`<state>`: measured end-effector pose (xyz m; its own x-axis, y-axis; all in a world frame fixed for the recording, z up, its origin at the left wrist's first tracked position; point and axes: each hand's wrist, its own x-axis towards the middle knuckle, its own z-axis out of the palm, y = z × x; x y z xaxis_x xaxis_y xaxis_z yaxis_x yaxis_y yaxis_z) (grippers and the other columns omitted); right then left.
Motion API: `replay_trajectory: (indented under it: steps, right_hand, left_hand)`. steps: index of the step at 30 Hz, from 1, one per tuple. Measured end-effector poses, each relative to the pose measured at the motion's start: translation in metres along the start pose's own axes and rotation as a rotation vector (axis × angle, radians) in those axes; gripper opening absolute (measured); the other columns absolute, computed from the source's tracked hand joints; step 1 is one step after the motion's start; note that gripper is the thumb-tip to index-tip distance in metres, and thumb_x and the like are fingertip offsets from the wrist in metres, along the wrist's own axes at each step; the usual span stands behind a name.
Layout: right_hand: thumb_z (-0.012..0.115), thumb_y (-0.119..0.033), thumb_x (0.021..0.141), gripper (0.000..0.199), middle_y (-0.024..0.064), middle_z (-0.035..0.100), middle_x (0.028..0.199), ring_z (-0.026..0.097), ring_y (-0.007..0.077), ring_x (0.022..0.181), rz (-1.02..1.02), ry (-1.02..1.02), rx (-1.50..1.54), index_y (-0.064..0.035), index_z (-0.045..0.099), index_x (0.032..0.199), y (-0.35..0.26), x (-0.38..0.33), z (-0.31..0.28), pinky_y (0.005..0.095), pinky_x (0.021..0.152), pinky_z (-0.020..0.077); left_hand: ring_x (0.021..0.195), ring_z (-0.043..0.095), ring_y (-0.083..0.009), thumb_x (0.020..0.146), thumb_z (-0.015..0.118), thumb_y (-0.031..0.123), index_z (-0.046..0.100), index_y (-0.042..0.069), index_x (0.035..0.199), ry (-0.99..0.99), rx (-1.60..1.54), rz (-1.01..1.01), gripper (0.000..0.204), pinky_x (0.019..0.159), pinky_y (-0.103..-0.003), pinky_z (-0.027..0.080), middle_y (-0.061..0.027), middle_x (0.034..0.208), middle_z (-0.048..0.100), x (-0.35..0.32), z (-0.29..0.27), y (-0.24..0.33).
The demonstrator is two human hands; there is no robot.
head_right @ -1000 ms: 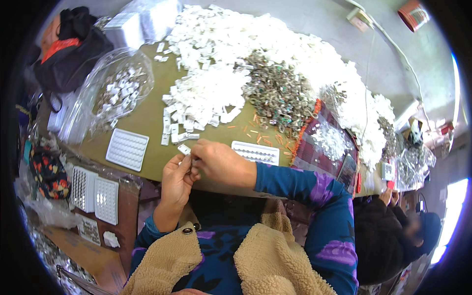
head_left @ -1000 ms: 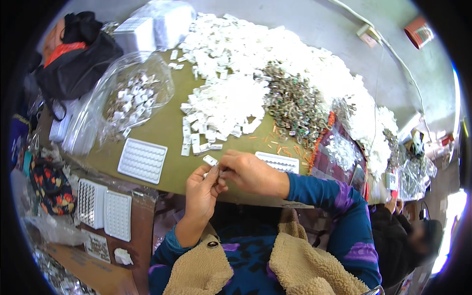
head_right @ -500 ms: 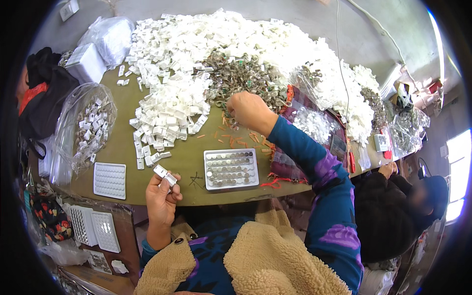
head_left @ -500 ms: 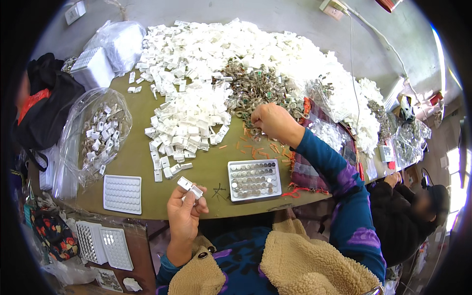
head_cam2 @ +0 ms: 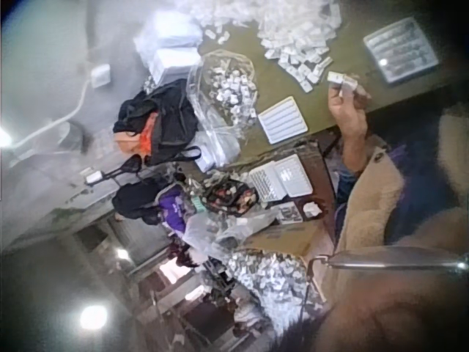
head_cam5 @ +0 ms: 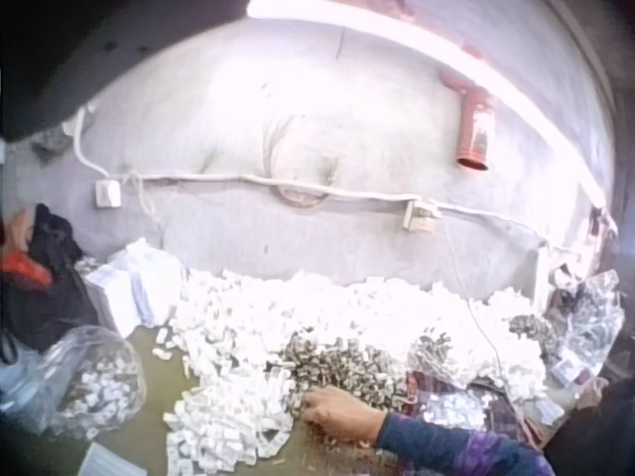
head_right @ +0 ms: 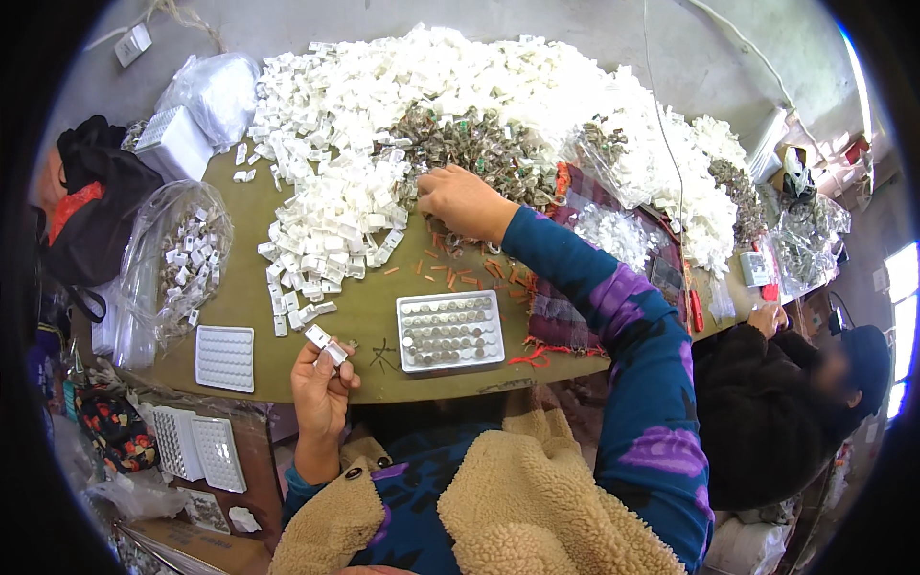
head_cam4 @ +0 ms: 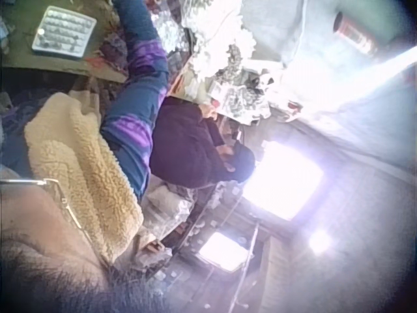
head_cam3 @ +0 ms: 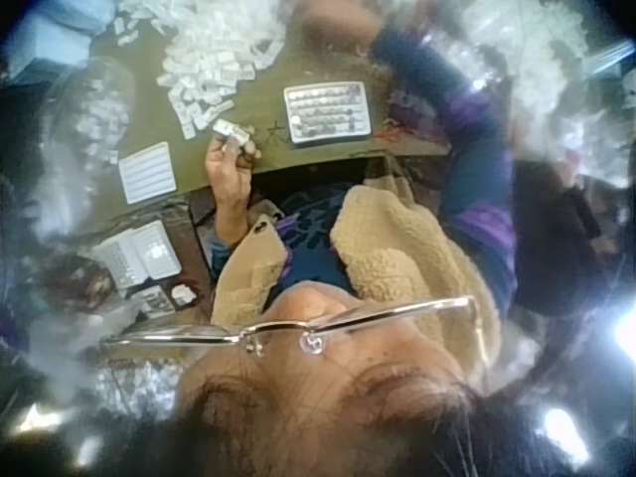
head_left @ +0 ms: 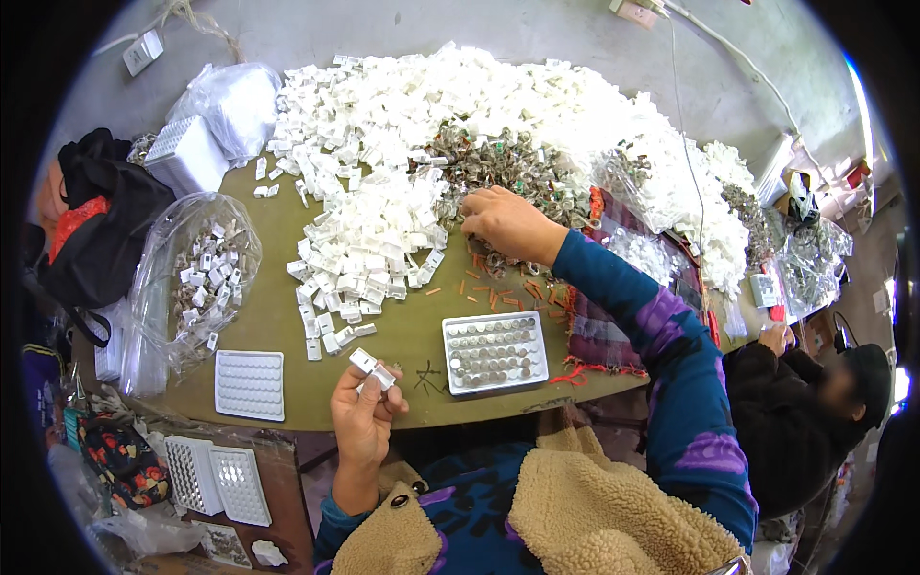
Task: The person repeatedly picks small metal keyrings from a pile on the table, inserts them into white plastic housings, and places the assembled units into a white tray. The process is repeated continuously throughout the clip.
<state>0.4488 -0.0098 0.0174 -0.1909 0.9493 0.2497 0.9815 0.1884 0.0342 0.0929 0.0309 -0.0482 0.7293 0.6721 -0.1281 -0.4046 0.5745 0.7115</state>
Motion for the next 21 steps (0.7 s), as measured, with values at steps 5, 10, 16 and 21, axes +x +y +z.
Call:
replay_trajectory:
  steps: [5,10,16,21]
  right_hand:
    - [0.067,-0.004,0.085,0.018,0.0117,0.069,0.099,0.065,0.0271,0.091,0.4,0.232,0.605,-0.0046,0.071,0.103,0.004,-0.005,-0.003,0.0374,0.082,0.0508]
    - [0.063,-0.003,0.094,0.024,0.0053,0.069,0.101,0.064,0.01,0.09,0.702,0.341,0.998,0.0062,0.063,0.116,0.009,-0.003,-0.01,0.0257,0.081,0.0518]
    - [0.066,0.001,0.089,0.027,0.0064,0.07,0.099,0.065,0.0102,0.088,0.698,0.368,1.029,0.0052,0.064,0.116,0.021,-0.009,-0.024,0.0238,0.081,0.0522]
    - [0.071,-0.002,0.083,0.014,0.0038,0.069,0.082,0.062,0.0094,0.075,0.656,0.674,1.124,0.0037,0.069,0.096,0.028,-0.009,-0.034,0.0256,0.068,0.0511]
  left_hand:
    - [0.073,0.064,-0.0145,0.101,0.057,0.014,0.057,-0.002,0.115,0.001,0.009,0.015,0.021,0.063,-0.03,0.058,-0.0174,0.103,0.067,0.001,-0.001,-0.001]
    - [0.073,0.065,-0.0143,0.101,0.057,0.014,0.057,-0.001,0.115,-0.005,0.028,0.06,0.021,0.064,-0.03,0.058,-0.017,0.102,0.067,0.001,-0.001,-0.004]
    - [0.073,0.065,-0.0138,0.101,0.057,0.013,0.057,-0.001,0.115,-0.001,0.077,0.107,0.021,0.064,-0.029,0.058,-0.0162,0.102,0.068,0.0,0.0,-0.008]
    - [0.074,0.064,-0.013,0.101,0.057,0.013,0.056,-0.001,0.114,0.009,0.113,0.126,0.019,0.065,-0.029,0.058,-0.0159,0.101,0.067,0.0,0.0,-0.01]
